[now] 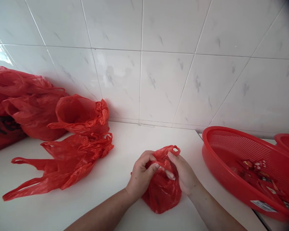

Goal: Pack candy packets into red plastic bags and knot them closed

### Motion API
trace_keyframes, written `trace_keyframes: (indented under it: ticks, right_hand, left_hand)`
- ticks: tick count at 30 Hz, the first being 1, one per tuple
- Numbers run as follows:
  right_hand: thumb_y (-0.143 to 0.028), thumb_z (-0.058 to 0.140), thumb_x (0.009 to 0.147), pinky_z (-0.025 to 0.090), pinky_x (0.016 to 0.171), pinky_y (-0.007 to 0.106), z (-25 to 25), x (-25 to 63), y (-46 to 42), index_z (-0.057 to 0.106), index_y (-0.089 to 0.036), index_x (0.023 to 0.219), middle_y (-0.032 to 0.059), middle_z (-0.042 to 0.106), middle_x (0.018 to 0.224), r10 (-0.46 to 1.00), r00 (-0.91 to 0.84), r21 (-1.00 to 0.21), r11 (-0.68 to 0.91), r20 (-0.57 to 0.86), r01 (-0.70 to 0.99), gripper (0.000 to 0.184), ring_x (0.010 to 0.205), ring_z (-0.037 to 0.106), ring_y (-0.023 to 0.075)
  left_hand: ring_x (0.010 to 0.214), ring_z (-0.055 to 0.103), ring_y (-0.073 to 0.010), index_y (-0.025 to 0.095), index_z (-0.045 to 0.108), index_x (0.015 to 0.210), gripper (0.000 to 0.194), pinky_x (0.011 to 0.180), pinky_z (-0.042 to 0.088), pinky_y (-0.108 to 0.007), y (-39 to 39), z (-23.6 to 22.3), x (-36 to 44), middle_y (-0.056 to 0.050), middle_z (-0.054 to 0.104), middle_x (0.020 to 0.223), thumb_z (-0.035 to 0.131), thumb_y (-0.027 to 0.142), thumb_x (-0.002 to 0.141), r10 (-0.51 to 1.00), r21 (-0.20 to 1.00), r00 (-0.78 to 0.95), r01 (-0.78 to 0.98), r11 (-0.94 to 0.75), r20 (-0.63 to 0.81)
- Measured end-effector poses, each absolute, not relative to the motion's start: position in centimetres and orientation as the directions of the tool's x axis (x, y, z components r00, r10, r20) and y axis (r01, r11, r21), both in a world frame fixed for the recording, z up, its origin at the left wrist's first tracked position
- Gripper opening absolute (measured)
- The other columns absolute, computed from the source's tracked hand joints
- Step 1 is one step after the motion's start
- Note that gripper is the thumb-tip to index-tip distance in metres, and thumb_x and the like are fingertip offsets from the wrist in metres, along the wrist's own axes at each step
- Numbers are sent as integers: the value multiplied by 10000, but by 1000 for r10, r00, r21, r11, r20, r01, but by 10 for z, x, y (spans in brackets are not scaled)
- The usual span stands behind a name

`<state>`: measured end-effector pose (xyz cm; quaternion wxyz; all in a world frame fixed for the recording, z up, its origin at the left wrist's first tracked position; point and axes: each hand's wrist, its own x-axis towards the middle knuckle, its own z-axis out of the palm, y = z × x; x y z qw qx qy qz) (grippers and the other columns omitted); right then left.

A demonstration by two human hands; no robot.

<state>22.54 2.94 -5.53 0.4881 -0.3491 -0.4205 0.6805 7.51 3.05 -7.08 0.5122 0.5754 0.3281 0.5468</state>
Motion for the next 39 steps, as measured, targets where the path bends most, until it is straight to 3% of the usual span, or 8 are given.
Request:
trace_keyframes:
  ticks: [3, 7, 10, 16, 21, 27, 33, 39]
  right_hand:
    - [-599, 365, 855, 321, 518, 227, -53, 230, 30, 630, -160, 825, -35, 393, 475, 933, -359, -915, -175, -36, -363, 513, 473, 320, 82]
    - [-395, 574, 802, 395, 596, 240, -54, 229, 30, 637, -196, 900, -17, 534, 646, 947, -319, -990, -83, -42, -115, 231, 564, 448, 91]
    - [-273, 602, 768, 453, 658, 286, -55, 225, 29, 574, -251, 980, -1, 603, 830, 965, -263, -998, 0, -15, 59, 215, 703, 555, 143]
    - [-184, 502, 743, 428, 581, 274, -60, 220, 33, 599, -256, 921, -7, 621, 741, 999, 5, -947, 38, 41, 318, 215, 648, 562, 154]
    - [-112, 464, 701, 408, 575, 246, -58, 229, 37, 653, -227, 895, -10, 626, 727, 993, -114, -996, -7, -17, 86, 294, 603, 523, 116]
    - [-386, 570, 782, 471, 700, 283, -60, 242, 46, 651, -209, 991, 33, 655, 926, 992, -95, -960, -100, -77, -260, 285, 768, 586, 154]
    - [-370, 577, 754, 467, 778, 321, -79, 259, 66, 674, -183, 885, 50, 686, 899, 976, 217, -972, -43, 8, 230, 248, 854, 615, 206]
    - [-345, 524, 763, 456, 821, 336, -94, 288, 83, 670, -190, 871, 46, 687, 938, 931, 340, -904, -25, 135, 427, 239, 906, 611, 212]
  left_hand:
    - [726, 552, -143, 175, 534, 713, 142, 711, 431, -269, 37, -73, 74, -21, 601, 799, 586, 266, 808, 968, 942, 184, -320, -105, 171]
    - [746, 567, -148, 168, 529, 729, 133, 698, 445, -272, 42, -75, 74, -36, 623, 871, 620, 255, 773, 979, 922, 175, -386, -27, 101]
    - [739, 570, -151, 172, 551, 750, 80, 680, 449, -267, 41, -73, 74, -35, 622, 841, 592, 235, 777, 984, 942, 153, -333, -32, 87]
    - [826, 567, -156, 173, 581, 682, 79, 711, 441, -250, 34, -67, 75, -42, 593, 933, 579, 130, 749, 954, 965, 146, -26, -262, 263]
    - [858, 562, -145, 189, 594, 743, 134, 731, 437, -256, 36, -74, 74, -32, 567, 970, 541, 66, 746, 912, 916, 194, 110, -385, 361]
    - [985, 524, -170, 179, 498, 685, 119, 800, 433, -285, 43, -75, 67, -47, 517, 1047, 558, 112, 763, 887, 854, 126, 237, -462, 445]
    - [1028, 487, -187, 180, 431, 713, 139, 837, 417, -324, 38, -76, 61, -69, 504, 1031, 518, 145, 816, 751, 710, 164, 251, -659, 639]
    - [877, 507, -164, 184, 406, 753, 116, 743, 436, -310, 29, -77, 63, -60, 507, 947, 473, 148, 840, 600, 571, 230, 183, -800, 766]
